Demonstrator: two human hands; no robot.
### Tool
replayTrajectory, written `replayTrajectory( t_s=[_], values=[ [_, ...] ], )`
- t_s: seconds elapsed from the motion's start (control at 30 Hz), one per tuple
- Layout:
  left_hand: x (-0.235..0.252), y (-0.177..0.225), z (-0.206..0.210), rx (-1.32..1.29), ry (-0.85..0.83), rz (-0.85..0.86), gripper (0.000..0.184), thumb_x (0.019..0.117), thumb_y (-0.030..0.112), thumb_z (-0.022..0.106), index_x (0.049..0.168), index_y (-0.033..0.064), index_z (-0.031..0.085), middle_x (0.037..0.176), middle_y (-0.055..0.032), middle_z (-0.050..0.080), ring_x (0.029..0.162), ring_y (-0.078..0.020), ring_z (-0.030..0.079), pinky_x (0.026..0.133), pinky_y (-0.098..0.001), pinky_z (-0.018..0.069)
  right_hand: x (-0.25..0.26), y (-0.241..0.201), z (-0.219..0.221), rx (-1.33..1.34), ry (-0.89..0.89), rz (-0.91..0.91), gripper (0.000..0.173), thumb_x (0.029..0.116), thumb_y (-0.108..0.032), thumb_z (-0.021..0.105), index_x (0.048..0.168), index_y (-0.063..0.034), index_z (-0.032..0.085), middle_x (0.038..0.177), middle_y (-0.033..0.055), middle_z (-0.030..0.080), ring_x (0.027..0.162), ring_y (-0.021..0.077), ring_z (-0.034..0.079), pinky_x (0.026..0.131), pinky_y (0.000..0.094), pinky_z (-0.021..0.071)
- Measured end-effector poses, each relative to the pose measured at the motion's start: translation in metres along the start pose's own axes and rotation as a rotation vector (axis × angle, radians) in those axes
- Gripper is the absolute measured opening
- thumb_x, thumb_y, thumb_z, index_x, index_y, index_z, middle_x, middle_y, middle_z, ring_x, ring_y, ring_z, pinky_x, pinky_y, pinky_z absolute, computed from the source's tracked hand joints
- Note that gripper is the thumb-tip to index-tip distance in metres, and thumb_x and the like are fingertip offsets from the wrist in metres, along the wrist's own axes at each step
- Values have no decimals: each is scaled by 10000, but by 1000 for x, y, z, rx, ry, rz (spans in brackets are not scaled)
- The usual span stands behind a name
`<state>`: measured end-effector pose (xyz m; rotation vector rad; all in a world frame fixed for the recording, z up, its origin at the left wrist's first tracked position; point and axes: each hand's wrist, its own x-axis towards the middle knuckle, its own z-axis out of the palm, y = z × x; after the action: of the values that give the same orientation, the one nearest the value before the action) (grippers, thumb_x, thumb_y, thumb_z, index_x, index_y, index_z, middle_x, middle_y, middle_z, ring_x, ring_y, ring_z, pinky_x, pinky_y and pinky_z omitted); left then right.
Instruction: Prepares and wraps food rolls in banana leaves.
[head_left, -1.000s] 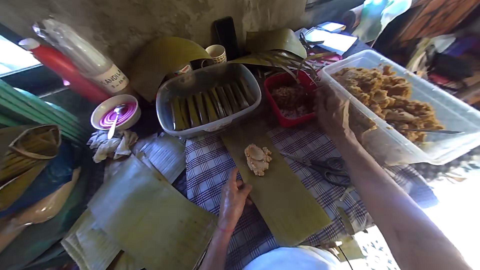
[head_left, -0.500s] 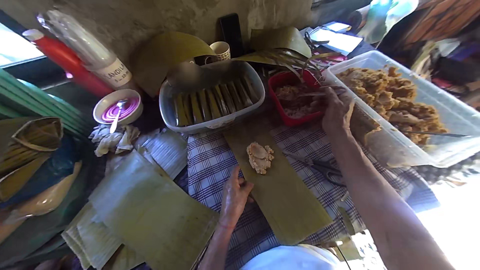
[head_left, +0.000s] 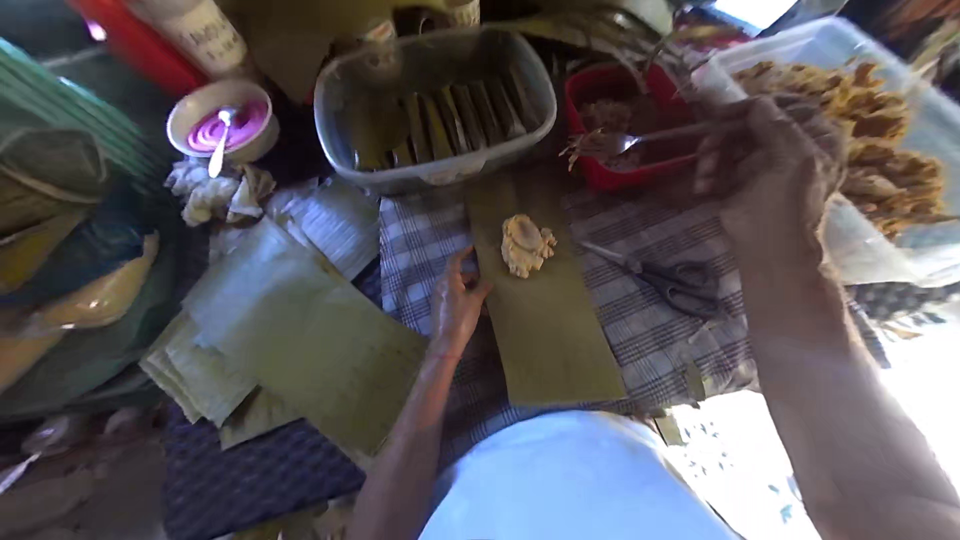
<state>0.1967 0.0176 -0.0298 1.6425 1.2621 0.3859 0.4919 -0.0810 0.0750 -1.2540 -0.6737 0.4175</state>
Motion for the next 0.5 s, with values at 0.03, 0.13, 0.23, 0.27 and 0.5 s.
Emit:
replayTrajectory(
  t_s=[0.03,0.13,0.23,0.27,0.5],
  values=[
    [1,0,-2,-5,32,22,560,952,82,711,1469,119,499,919,-123,716,735,-204,696,692,-390,591,-6,1,3,-7,-38,21,308,1120,-150,308,1052,-111,606,747,-57,701,518,54,634,439,204,542],
    [1,-3,-5,-9,61,54,532,971,93,683,1469,132,499,901,-119,715,720,-210,682,680,-399,576,-23,17,13,-39,-121,121,325,1128,-181,301,1064,-112,612,732,-78,676,501,19,592,425,167,502],
    [-1,-4,-6,-11,22,62,581,958,147,717,1488,148,478,883,-102,713,728,-203,677,701,-407,571,-30,42,22,-48,-140,242,294,1123,-194,353,1069,-97,625,749,-66,663,511,11,570,436,154,479],
    [-3,-4,-7,-11,-13,54,616,947,147,733,1497,150,457,898,-102,723,750,-200,694,722,-405,583,-31,49,25,-49,-145,283,293,1124,-201,361,1070,-97,629,745,-65,654,508,7,561,433,147,472],
    [-8,-3,-7,-11,-74,24,706,923,68,746,1540,146,413,919,-110,732,789,-191,713,761,-386,591,-21,92,29,-83,-186,397,218,1108,-162,416,1054,-75,609,753,-32,662,483,6,537,414,139,439]
  ],
)
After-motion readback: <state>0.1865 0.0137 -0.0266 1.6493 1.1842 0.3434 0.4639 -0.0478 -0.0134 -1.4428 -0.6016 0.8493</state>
